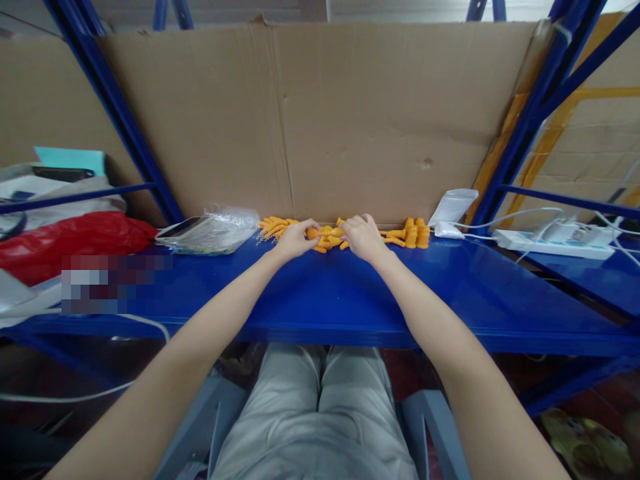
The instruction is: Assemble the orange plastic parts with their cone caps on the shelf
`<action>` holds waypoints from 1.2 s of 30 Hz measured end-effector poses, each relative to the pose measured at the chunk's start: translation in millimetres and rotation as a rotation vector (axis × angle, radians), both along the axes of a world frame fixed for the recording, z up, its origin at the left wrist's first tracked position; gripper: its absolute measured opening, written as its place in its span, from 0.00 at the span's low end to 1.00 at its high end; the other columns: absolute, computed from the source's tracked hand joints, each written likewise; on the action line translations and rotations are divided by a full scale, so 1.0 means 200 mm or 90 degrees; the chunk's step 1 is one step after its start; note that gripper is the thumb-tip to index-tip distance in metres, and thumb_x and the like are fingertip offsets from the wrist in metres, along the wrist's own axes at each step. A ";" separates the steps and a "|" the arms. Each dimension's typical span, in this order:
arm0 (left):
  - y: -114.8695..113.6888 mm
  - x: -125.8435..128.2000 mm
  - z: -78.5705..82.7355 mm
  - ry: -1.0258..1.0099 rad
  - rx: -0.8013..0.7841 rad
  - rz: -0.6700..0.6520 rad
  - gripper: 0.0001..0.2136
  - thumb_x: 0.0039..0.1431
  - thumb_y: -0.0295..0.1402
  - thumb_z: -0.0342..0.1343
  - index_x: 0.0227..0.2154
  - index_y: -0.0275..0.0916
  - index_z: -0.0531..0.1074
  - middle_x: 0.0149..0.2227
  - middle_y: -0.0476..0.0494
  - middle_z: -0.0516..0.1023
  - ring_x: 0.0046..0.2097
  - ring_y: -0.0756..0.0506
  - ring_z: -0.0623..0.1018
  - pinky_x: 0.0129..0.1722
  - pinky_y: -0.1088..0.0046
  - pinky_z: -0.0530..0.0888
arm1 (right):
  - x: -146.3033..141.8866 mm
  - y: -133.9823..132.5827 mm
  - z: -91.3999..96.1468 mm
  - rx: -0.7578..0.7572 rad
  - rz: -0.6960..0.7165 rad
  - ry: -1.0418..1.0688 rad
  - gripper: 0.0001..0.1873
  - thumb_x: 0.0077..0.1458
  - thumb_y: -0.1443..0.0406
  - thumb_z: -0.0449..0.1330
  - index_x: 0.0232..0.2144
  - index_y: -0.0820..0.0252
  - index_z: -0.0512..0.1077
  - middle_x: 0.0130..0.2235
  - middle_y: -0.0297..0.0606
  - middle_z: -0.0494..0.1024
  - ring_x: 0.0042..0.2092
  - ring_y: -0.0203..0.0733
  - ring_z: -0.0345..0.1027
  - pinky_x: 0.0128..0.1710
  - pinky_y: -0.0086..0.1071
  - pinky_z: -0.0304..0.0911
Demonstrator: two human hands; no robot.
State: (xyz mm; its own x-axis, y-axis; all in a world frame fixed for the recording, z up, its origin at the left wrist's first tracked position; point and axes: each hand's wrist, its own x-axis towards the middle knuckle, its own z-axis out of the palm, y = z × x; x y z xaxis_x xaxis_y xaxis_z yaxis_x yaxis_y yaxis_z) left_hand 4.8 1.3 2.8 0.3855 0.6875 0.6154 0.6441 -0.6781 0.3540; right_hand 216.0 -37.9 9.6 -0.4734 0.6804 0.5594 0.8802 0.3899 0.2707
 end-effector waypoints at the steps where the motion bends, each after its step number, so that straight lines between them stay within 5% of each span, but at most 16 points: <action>1: 0.00 0.00 0.01 -0.016 -0.014 -0.005 0.09 0.49 0.25 0.59 0.36 0.37 0.75 0.33 0.49 0.80 0.35 0.47 0.76 0.39 0.72 0.72 | 0.00 0.00 0.00 0.009 -0.002 -0.010 0.15 0.64 0.65 0.54 0.48 0.65 0.76 0.44 0.52 0.81 0.48 0.53 0.68 0.51 0.43 0.51; 9: -0.02 0.01 0.04 -0.134 -0.203 -0.047 0.06 0.49 0.27 0.61 0.32 0.36 0.72 0.17 0.59 0.63 0.19 0.54 0.64 0.20 0.79 0.65 | 0.00 0.01 -0.01 0.043 0.014 -0.036 0.16 0.65 0.64 0.53 0.49 0.64 0.75 0.45 0.51 0.80 0.48 0.53 0.67 0.55 0.44 0.49; 13: -0.01 0.00 0.04 -0.150 -0.247 -0.059 0.07 0.51 0.27 0.62 0.33 0.37 0.71 0.17 0.59 0.63 0.18 0.54 0.64 0.19 0.79 0.65 | 0.00 0.01 0.00 0.047 0.019 -0.035 0.17 0.66 0.64 0.51 0.50 0.63 0.74 0.46 0.51 0.80 0.49 0.53 0.66 0.57 0.46 0.48; 22: -0.02 -0.01 0.00 0.117 0.145 0.020 0.09 0.58 0.30 0.57 0.42 0.39 0.74 0.38 0.42 0.79 0.41 0.44 0.80 0.40 0.72 0.73 | -0.01 -0.02 0.01 -0.006 0.012 -0.030 0.13 0.59 0.66 0.56 0.45 0.65 0.74 0.43 0.53 0.80 0.47 0.54 0.68 0.51 0.42 0.52; 29: -0.09 0.06 -0.03 0.253 0.231 -0.004 0.12 0.66 0.33 0.50 0.49 0.42 0.73 0.43 0.40 0.75 0.39 0.44 0.80 0.36 0.73 0.74 | -0.05 -0.06 0.03 -0.092 -0.061 -0.015 0.13 0.59 0.67 0.54 0.41 0.65 0.77 0.40 0.52 0.82 0.44 0.50 0.74 0.49 0.40 0.56; 36: -0.17 0.11 -0.01 0.236 0.210 0.021 0.14 0.65 0.30 0.49 0.51 0.43 0.71 0.46 0.38 0.75 0.39 0.42 0.80 0.35 0.70 0.74 | -0.09 -0.10 0.04 -0.088 -0.202 0.048 0.16 0.62 0.62 0.53 0.42 0.59 0.80 0.41 0.50 0.84 0.43 0.52 0.77 0.41 0.36 0.62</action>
